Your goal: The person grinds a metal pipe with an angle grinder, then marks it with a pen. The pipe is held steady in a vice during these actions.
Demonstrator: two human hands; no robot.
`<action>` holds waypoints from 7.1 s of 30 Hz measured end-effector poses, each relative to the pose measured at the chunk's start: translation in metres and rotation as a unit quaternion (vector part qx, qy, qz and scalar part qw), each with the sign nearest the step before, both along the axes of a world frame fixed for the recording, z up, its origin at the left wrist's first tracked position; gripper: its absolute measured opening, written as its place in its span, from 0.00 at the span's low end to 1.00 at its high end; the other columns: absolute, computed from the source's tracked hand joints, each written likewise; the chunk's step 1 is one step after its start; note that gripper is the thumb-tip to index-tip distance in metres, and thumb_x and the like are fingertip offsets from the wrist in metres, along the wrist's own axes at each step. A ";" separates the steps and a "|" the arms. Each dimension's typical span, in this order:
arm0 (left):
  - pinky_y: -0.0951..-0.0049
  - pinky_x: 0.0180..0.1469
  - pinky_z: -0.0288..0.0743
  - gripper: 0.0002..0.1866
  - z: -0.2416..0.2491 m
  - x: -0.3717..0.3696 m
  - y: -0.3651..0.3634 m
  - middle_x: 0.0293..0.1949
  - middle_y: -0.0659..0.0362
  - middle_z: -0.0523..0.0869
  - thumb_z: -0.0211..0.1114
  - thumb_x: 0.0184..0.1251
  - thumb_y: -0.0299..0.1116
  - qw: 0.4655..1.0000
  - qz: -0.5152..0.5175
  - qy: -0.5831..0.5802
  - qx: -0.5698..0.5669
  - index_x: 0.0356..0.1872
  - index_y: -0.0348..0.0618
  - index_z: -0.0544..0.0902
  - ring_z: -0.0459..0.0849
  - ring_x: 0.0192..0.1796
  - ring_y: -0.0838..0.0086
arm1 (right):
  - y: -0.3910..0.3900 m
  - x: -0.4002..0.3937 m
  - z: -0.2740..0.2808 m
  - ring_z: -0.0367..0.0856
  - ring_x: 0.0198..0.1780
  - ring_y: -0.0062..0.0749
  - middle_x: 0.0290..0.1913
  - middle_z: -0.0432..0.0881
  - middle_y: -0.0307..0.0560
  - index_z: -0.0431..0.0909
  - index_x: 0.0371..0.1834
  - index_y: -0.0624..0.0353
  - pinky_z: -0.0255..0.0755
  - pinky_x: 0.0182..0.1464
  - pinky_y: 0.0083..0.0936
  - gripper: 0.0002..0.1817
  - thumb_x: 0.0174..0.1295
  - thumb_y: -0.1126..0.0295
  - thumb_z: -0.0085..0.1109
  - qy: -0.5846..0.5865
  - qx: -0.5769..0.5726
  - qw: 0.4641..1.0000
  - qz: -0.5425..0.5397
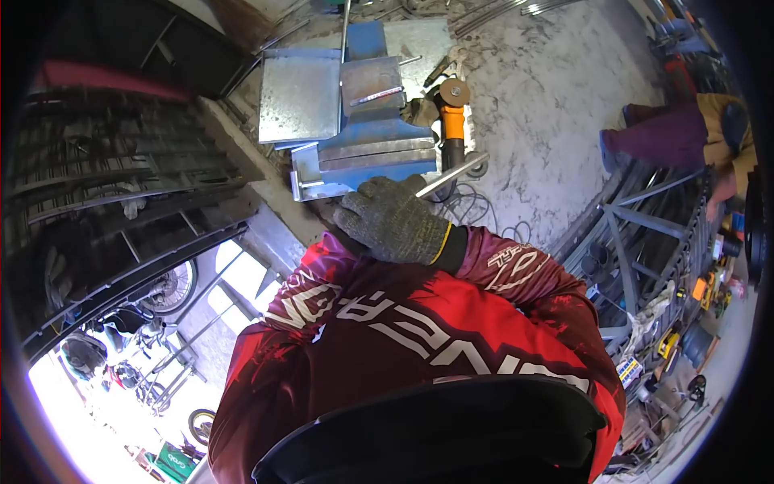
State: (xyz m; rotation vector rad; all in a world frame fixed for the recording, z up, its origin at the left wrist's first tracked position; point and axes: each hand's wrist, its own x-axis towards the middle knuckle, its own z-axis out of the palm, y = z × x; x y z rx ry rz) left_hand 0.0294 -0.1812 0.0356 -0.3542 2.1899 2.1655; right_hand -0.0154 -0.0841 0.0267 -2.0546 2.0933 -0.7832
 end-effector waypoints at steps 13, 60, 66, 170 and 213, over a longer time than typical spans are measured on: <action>0.64 0.42 0.83 0.18 -0.005 0.000 -0.010 0.50 0.52 0.83 0.62 0.70 0.26 0.998 0.055 0.014 0.000 0.59 0.39 0.73 0.87 0.39 0.63 | -0.014 0.011 -0.002 0.80 0.41 0.38 0.37 0.77 0.42 0.81 0.35 0.49 0.73 0.42 0.39 0.09 0.54 0.61 0.61 0.011 -0.082 0.997 -0.010; 0.64 0.36 0.80 0.12 -0.008 0.015 -0.022 0.39 0.55 0.83 0.64 0.69 0.29 0.991 0.108 0.045 -0.058 0.51 0.40 0.77 0.84 0.35 0.63 | -0.022 -0.002 0.013 0.78 0.56 0.32 0.47 0.80 0.44 0.80 0.50 0.48 0.67 0.69 0.46 0.18 0.56 0.59 0.58 0.026 0.007 0.999 0.027; 0.64 0.36 0.79 0.12 -0.008 0.029 -0.017 0.38 0.55 0.83 0.65 0.69 0.29 0.983 0.128 0.076 -0.109 0.49 0.40 0.78 0.84 0.34 0.63 | -0.027 0.004 0.021 0.78 0.58 0.28 0.50 0.80 0.43 0.76 0.59 0.53 0.68 0.69 0.33 0.15 0.75 0.64 0.47 0.035 0.176 0.978 0.102; 0.52 0.48 0.73 0.17 -0.118 -0.026 -0.113 0.41 0.51 0.82 0.69 0.58 0.41 0.839 -0.186 0.054 -0.509 0.46 0.46 0.83 0.81 0.46 0.52 | 0.159 -0.013 -0.193 0.83 0.27 0.31 0.30 0.83 0.43 0.78 0.46 0.60 0.78 0.31 0.28 0.16 0.59 0.66 0.69 -0.588 -0.120 0.453 -0.659; 0.58 0.60 0.77 0.42 -0.061 0.034 0.169 0.56 0.46 0.80 0.77 0.56 0.41 0.979 -0.199 -0.037 0.040 0.68 0.36 0.66 0.81 0.58 0.60 | 0.210 0.006 -0.033 0.87 0.43 0.50 0.50 0.84 0.58 0.63 0.73 0.53 0.86 0.47 0.47 0.31 0.74 0.49 0.57 -0.617 -0.429 0.555 -0.357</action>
